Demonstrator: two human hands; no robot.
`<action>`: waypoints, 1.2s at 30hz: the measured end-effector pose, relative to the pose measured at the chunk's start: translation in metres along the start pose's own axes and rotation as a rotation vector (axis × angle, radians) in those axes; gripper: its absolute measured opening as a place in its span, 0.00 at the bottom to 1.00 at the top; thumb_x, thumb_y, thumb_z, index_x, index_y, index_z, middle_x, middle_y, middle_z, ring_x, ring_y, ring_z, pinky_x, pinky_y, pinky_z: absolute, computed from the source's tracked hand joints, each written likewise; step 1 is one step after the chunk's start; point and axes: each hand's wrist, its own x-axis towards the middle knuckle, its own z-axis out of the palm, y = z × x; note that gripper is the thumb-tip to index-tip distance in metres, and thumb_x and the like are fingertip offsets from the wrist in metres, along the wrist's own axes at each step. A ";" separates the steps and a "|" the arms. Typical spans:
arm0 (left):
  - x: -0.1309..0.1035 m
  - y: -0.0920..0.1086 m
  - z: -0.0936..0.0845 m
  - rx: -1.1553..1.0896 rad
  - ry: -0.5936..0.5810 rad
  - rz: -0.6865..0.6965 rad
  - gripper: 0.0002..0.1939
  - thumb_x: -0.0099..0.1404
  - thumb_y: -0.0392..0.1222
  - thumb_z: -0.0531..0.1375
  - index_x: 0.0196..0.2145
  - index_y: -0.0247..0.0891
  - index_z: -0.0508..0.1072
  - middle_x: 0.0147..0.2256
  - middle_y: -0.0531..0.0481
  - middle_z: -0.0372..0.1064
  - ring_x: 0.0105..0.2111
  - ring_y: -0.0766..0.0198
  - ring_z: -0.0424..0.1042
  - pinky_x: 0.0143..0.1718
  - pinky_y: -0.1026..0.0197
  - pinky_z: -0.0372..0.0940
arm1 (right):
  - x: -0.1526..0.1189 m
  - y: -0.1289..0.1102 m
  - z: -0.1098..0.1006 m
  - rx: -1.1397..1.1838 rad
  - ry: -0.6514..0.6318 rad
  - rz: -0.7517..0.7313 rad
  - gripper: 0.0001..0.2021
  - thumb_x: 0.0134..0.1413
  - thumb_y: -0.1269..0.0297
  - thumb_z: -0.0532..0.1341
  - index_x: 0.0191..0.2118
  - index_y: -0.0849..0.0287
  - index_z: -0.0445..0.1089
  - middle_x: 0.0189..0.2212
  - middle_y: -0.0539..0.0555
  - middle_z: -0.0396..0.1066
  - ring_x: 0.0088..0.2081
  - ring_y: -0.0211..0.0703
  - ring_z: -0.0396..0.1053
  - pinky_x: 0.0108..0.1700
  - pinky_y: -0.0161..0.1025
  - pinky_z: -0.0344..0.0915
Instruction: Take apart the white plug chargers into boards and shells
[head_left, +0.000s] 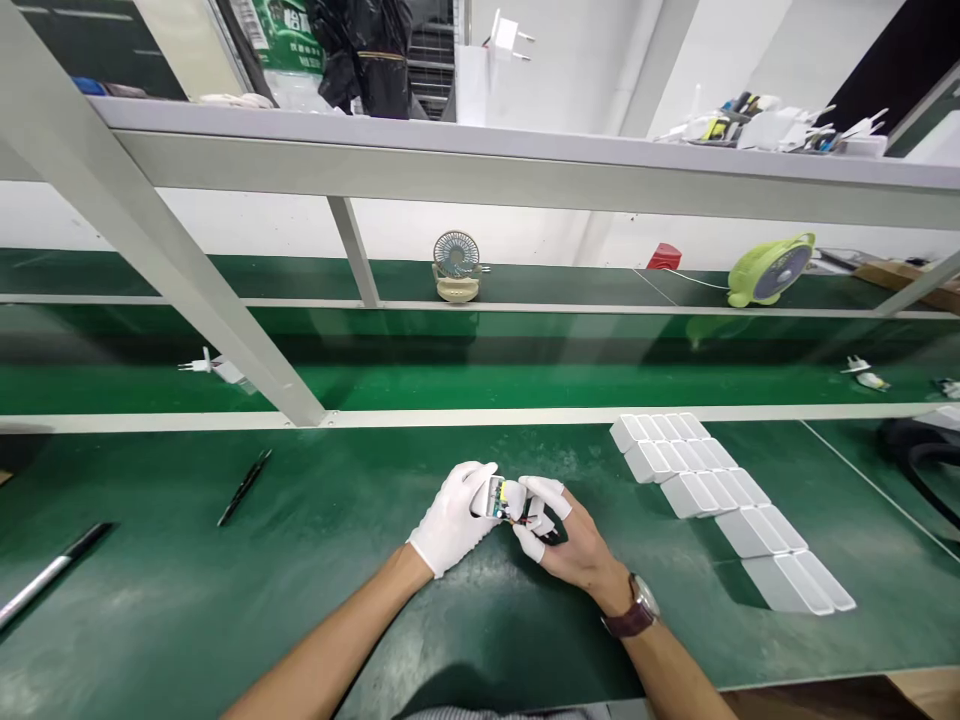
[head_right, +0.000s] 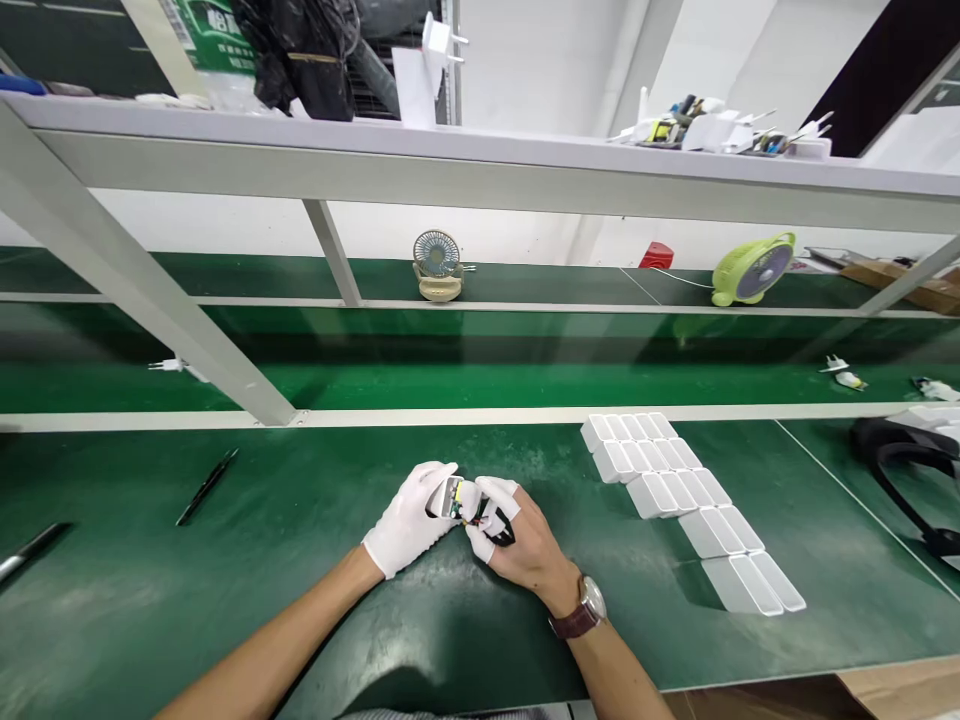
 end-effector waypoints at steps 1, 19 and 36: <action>0.000 0.000 0.000 0.001 0.002 0.014 0.36 0.58 0.33 0.67 0.61 0.45 0.62 0.53 0.41 0.63 0.54 0.52 0.70 0.55 0.47 0.69 | -0.001 0.001 0.000 0.005 -0.007 -0.002 0.33 0.57 0.73 0.62 0.67 0.56 0.53 0.55 0.62 0.67 0.53 0.51 0.70 0.53 0.49 0.72; -0.002 0.002 0.000 -0.050 -0.032 0.064 0.35 0.60 0.33 0.65 0.62 0.47 0.60 0.53 0.41 0.63 0.53 0.52 0.69 0.53 0.46 0.71 | -0.002 0.000 0.003 -0.067 -0.059 -0.008 0.35 0.56 0.74 0.63 0.68 0.55 0.52 0.52 0.62 0.69 0.50 0.51 0.71 0.51 0.51 0.73; 0.001 0.001 0.003 0.007 -0.003 0.068 0.34 0.59 0.35 0.68 0.61 0.45 0.63 0.53 0.42 0.65 0.54 0.52 0.69 0.55 0.47 0.70 | -0.001 0.001 0.004 -0.124 -0.038 -0.067 0.37 0.55 0.76 0.63 0.68 0.56 0.52 0.55 0.63 0.68 0.55 0.54 0.68 0.52 0.53 0.73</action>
